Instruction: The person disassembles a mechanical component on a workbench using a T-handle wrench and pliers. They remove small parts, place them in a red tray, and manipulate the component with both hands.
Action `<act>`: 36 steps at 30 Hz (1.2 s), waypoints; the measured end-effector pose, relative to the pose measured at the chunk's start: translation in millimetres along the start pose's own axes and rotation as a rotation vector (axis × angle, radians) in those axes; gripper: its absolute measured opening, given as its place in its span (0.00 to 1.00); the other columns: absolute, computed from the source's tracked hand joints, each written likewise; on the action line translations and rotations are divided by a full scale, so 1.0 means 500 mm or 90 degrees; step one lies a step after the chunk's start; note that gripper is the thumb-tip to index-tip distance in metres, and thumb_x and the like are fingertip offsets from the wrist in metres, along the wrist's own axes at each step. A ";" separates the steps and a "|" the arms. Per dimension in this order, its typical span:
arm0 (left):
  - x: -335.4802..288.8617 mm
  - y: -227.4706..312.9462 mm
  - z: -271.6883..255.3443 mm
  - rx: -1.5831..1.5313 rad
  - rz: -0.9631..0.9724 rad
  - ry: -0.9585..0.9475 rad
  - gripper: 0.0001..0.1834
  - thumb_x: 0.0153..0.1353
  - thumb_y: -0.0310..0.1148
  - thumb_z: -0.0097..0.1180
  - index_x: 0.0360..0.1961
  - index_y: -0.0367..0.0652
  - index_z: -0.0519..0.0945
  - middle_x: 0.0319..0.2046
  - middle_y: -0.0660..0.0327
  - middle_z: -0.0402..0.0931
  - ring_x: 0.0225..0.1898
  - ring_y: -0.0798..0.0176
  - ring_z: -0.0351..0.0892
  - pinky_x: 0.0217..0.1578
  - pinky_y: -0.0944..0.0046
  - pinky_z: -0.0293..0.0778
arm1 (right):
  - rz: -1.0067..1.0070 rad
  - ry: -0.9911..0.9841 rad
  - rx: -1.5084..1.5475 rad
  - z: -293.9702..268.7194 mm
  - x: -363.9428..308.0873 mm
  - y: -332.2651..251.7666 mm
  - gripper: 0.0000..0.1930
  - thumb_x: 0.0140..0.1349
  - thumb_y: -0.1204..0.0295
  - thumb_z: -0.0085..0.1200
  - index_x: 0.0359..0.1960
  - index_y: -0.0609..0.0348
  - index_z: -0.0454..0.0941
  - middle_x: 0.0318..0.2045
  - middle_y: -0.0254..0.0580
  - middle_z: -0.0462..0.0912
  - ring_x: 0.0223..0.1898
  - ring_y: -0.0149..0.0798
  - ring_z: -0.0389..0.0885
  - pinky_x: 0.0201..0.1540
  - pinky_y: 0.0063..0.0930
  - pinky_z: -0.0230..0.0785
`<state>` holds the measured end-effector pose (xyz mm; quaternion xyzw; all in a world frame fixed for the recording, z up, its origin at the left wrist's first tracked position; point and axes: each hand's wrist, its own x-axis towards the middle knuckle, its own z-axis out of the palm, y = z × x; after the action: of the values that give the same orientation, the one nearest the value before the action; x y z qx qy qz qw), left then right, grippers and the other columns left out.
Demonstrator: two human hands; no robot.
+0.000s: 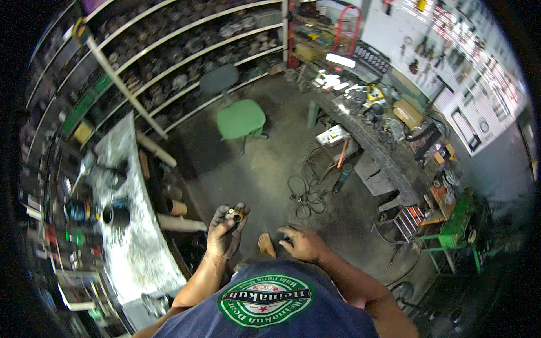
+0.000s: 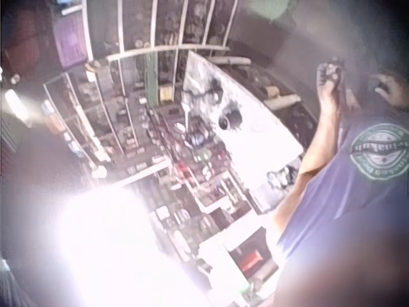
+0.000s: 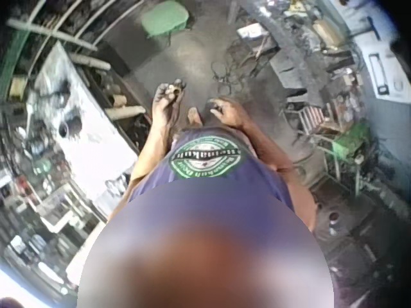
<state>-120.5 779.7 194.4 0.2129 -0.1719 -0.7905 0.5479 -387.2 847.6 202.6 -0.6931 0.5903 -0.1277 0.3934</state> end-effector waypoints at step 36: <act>0.520 -0.627 0.361 0.314 -0.372 0.009 0.31 0.57 0.14 0.58 0.64 0.32 0.76 0.52 0.47 0.83 0.49 0.48 0.86 0.57 0.47 0.86 | 0.254 0.061 -0.024 -0.478 -0.145 0.701 0.29 0.72 0.56 0.60 0.72 0.48 0.74 0.48 0.62 0.88 0.48 0.66 0.87 0.51 0.58 0.79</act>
<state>-544.3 649.0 151.1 0.3840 -0.2856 -0.8467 0.2328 -811.7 822.3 136.5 -0.5631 0.7362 -0.0694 0.3690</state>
